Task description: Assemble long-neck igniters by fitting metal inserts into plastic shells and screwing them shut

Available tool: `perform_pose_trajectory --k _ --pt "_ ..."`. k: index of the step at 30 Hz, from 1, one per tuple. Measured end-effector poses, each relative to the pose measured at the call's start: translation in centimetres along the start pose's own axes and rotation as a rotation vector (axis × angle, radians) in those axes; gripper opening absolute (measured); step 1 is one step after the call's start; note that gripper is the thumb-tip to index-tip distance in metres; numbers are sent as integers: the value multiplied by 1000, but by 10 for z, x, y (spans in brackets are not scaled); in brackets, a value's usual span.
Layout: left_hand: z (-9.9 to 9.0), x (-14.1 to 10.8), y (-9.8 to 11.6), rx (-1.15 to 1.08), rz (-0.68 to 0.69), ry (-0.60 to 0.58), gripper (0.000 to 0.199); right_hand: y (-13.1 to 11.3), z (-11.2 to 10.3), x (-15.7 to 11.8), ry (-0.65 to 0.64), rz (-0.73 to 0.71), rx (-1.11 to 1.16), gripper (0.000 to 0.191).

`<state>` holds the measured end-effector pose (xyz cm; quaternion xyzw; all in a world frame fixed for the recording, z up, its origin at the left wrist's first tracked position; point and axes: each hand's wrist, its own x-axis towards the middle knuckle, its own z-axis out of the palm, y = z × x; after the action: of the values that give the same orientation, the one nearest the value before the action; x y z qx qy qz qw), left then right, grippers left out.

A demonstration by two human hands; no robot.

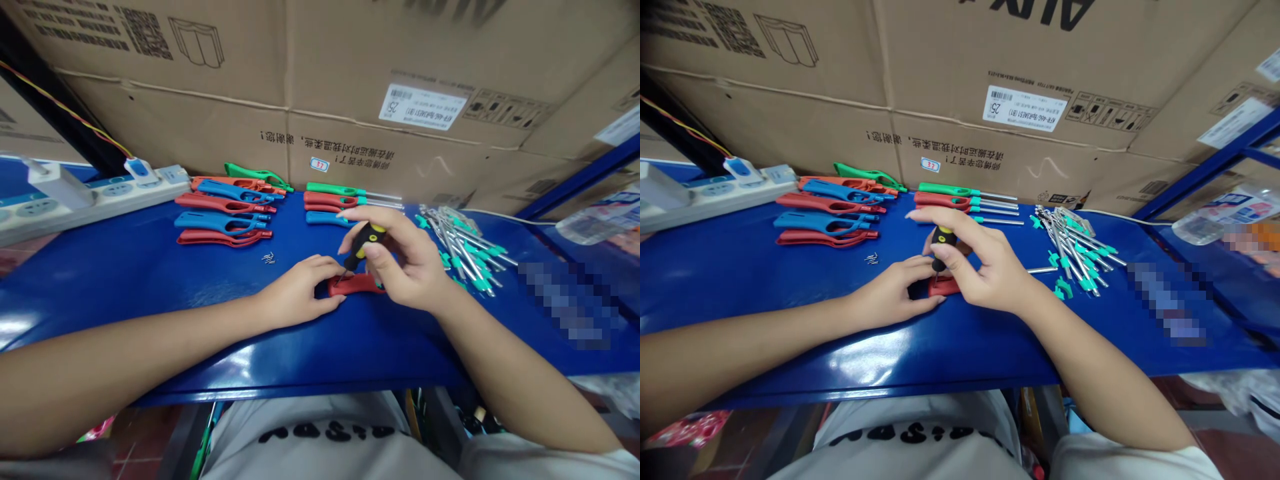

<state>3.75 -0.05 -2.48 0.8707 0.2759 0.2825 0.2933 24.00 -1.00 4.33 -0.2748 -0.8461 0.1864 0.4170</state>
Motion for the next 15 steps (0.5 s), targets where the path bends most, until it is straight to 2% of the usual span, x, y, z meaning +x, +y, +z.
perform_pose_trajectory --k 2,4,9,13,15 --pt "0 -1 -1 4 -9 -4 33 2 1 1 115 -124 -198 28" --pt "0 -1 -2 2 -12 -1 33 4 1 1 171 -197 -308 25" --pt "2 8 -2 39 51 10 29 5 3 -2 114 -80 -162 33" --pt "5 24 -6 89 80 -68 33 5 5 -6 181 -106 -247 38" --pt "6 28 -8 86 29 -94 32 5 5 -8 197 -80 -283 40"
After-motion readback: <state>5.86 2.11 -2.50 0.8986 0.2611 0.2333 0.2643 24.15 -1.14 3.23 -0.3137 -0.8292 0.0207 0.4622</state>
